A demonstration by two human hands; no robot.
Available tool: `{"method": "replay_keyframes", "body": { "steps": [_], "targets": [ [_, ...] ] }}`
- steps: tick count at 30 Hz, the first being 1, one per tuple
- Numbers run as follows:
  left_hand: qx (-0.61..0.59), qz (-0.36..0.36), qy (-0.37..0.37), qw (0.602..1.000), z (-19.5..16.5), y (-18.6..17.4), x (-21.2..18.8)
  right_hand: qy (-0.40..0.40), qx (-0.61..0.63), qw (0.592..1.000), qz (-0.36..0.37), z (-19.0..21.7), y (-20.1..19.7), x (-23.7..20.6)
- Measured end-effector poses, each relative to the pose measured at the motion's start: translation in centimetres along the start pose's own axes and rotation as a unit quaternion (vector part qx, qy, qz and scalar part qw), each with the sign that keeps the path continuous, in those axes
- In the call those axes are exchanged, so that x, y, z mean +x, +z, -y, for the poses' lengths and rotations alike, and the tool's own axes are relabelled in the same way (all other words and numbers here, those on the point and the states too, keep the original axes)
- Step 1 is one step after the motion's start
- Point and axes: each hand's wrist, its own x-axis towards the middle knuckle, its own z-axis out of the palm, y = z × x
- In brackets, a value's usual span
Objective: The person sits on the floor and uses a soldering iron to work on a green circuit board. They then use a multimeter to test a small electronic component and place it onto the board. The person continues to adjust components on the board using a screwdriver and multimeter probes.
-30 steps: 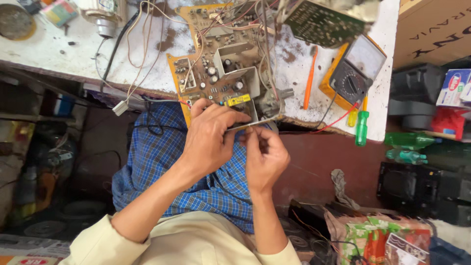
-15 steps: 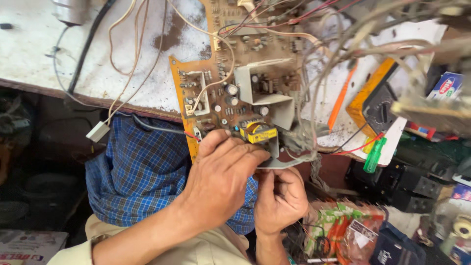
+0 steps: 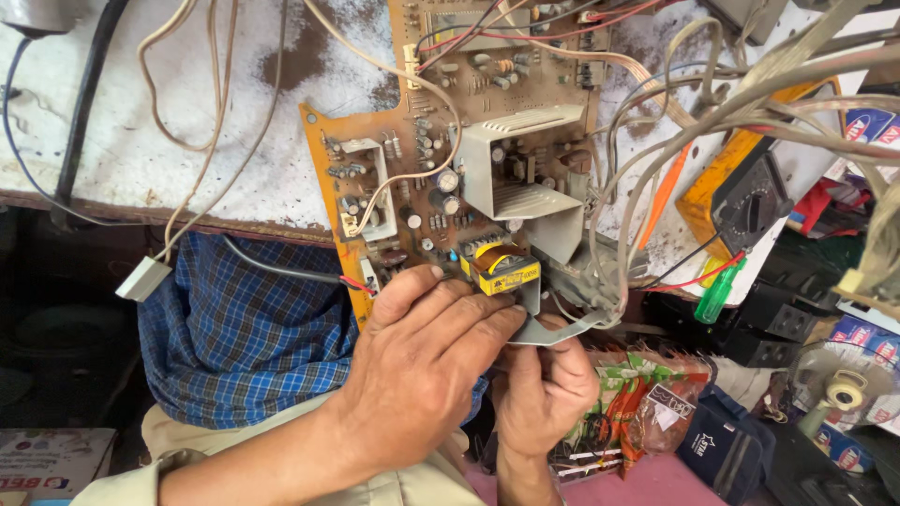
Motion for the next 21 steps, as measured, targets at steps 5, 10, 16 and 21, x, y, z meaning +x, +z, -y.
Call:
{"method": "replay_keyframes", "body": {
  "steps": [5,10,16,21],
  "targets": [
    [0.012,0.005,0.004,1.0,-0.3,0.2,-0.2,-0.108,-0.11,0.988,-0.032,-0.9,0.8,-0.3],
    [0.017,-0.001,0.01,1.0,-0.7,0.4,-0.5,-0.099,-0.103,0.989,-0.036,-0.7,0.7,-0.7],
    [0.017,-0.009,0.019,1.0,-0.8,0.4,-0.4,-0.066,-0.034,0.997,-0.021,-0.7,0.4,-0.8],
    [0.032,-0.028,0.039,0.998,-0.9,0.6,-1.0,-0.053,-0.047,0.997,-0.027,-1.4,-0.8,-1.0]
  ]
}}
